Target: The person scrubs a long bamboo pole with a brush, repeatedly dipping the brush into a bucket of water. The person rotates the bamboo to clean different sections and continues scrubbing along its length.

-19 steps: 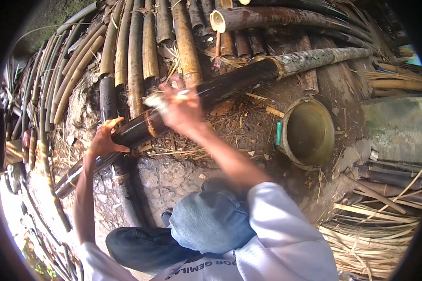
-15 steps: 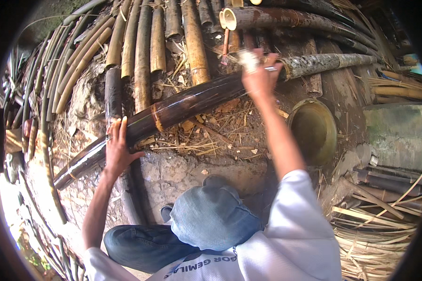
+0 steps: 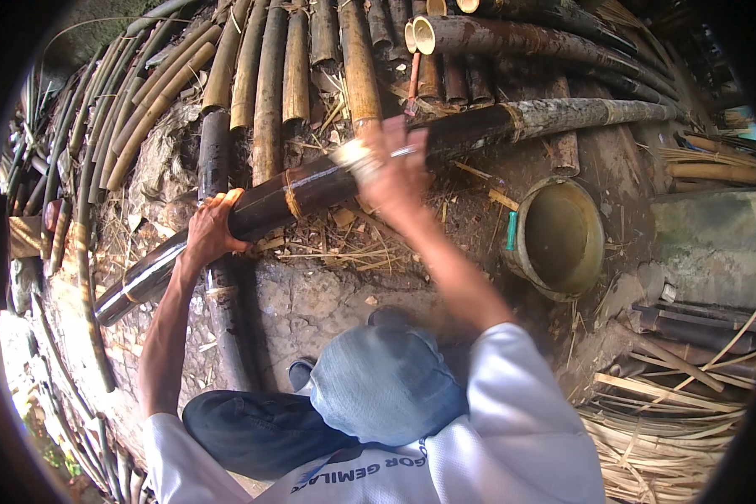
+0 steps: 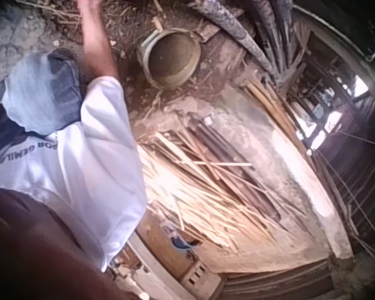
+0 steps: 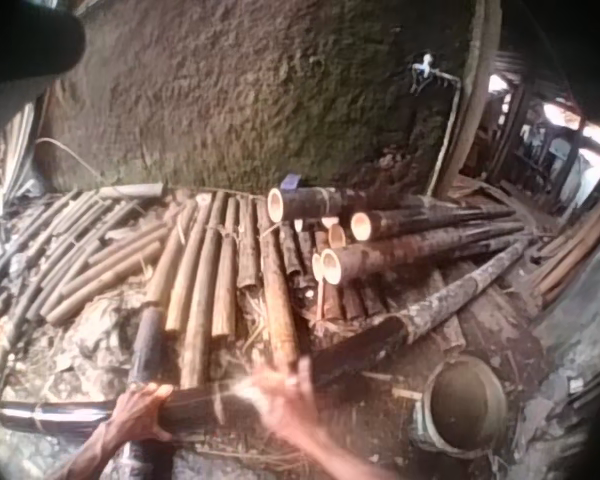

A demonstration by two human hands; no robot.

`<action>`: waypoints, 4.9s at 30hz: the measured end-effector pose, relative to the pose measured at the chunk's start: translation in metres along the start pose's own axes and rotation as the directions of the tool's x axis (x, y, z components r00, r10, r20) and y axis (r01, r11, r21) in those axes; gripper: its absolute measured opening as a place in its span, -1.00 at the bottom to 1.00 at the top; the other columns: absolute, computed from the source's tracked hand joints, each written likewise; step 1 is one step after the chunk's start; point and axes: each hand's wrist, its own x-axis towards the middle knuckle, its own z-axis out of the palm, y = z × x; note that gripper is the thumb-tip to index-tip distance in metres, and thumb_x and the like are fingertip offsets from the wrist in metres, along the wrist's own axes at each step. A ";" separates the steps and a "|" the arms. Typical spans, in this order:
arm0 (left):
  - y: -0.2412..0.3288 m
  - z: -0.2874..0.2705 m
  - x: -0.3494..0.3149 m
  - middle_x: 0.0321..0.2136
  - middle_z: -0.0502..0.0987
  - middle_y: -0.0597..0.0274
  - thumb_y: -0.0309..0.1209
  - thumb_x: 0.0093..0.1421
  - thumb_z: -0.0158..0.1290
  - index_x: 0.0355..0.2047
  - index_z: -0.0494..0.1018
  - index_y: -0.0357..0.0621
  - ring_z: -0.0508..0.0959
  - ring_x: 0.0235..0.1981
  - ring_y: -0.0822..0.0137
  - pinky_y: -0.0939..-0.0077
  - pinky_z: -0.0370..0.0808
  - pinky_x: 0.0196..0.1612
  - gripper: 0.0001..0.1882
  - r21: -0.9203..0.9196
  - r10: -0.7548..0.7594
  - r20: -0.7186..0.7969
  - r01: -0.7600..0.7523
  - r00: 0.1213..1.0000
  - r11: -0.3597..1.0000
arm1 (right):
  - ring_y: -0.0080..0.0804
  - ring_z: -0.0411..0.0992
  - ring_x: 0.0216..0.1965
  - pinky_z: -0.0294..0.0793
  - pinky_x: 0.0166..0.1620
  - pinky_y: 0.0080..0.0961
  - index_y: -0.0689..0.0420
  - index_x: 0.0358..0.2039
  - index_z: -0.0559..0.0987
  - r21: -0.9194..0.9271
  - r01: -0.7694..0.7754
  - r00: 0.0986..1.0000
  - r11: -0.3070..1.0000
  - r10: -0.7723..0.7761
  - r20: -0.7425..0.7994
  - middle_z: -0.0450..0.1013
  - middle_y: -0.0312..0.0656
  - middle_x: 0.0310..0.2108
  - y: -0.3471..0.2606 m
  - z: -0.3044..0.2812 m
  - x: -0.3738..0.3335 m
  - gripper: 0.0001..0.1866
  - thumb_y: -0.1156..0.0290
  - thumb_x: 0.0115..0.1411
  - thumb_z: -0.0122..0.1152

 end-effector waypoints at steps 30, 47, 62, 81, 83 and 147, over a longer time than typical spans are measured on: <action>-0.030 -0.037 0.068 0.13 0.55 0.11 -0.22 -0.45 0.62 0.33 0.28 0.06 0.54 0.17 0.05 0.20 0.45 0.28 0.24 -0.201 -0.132 0.509 0.267 0.851 0.943 | 0.18 0.45 0.19 0.45 0.18 -0.01 0.27 0.26 0.40 -0.469 -0.786 0.516 0.402 0.845 -0.141 0.46 0.20 0.18 0.299 -0.195 -0.216 -0.33 0.13 0.26 0.27; 0.061 0.036 0.152 -0.11 0.67 -0.18 0.45 0.34 -0.29 0.03 0.67 -0.10 0.63 -0.01 -0.01 0.18 0.49 0.15 -0.09 -0.609 -0.035 0.168 0.132 0.985 0.782 | -0.28 0.47 0.07 0.14 0.18 0.05 0.04 -0.10 0.68 0.030 -0.191 0.957 0.981 0.193 -0.215 0.63 -0.22 -0.07 -0.007 -0.001 0.017 -0.65 0.20 0.13 0.49; 0.109 0.037 0.136 0.15 0.44 -0.04 -0.05 -0.21 0.54 0.39 0.17 -0.09 0.49 0.14 -0.09 -0.14 0.38 0.20 0.19 0.109 0.102 -0.194 -0.082 0.976 0.991 | 0.28 0.28 0.30 0.37 0.27 0.08 0.03 0.48 0.16 -0.395 -0.474 0.877 0.787 0.383 -0.289 0.31 0.43 0.21 0.227 -0.069 0.061 -0.13 -0.10 0.31 0.25; 0.073 0.010 0.049 0.04 0.60 -0.12 0.15 -0.33 0.50 0.29 0.33 -0.13 0.64 0.03 -0.07 0.08 0.54 0.16 0.18 -0.213 0.022 0.368 0.062 0.929 0.975 | 0.45 0.15 0.38 0.23 0.38 0.16 0.08 0.49 0.13 -0.239 -0.717 0.696 0.655 0.693 -0.189 -0.06 0.44 0.45 0.140 -0.083 0.022 0.01 -0.15 0.19 0.32; 0.069 0.007 0.040 0.11 0.56 -0.09 0.15 -0.30 0.48 0.34 0.28 -0.12 0.59 0.11 -0.06 0.10 0.49 0.22 0.21 -0.213 0.010 0.371 0.074 0.929 0.974 | 0.33 0.20 0.38 0.11 0.43 0.20 0.16 0.41 0.21 -0.274 -0.429 0.876 0.861 0.470 0.105 0.08 0.37 0.41 0.042 -0.036 0.010 0.00 -0.10 0.11 0.40; -0.008 0.002 -0.035 0.03 0.60 -0.06 -0.02 -0.35 0.55 0.29 0.33 -0.11 0.60 0.08 -0.04 0.16 0.53 0.16 0.15 -0.177 -0.079 0.186 0.113 0.979 0.978 | 0.45 0.09 0.39 -0.13 0.50 0.17 0.20 0.35 0.37 -0.600 -0.281 0.926 0.749 0.375 0.036 0.19 0.31 0.37 0.145 -0.090 0.008 -0.23 -0.20 0.42 -0.05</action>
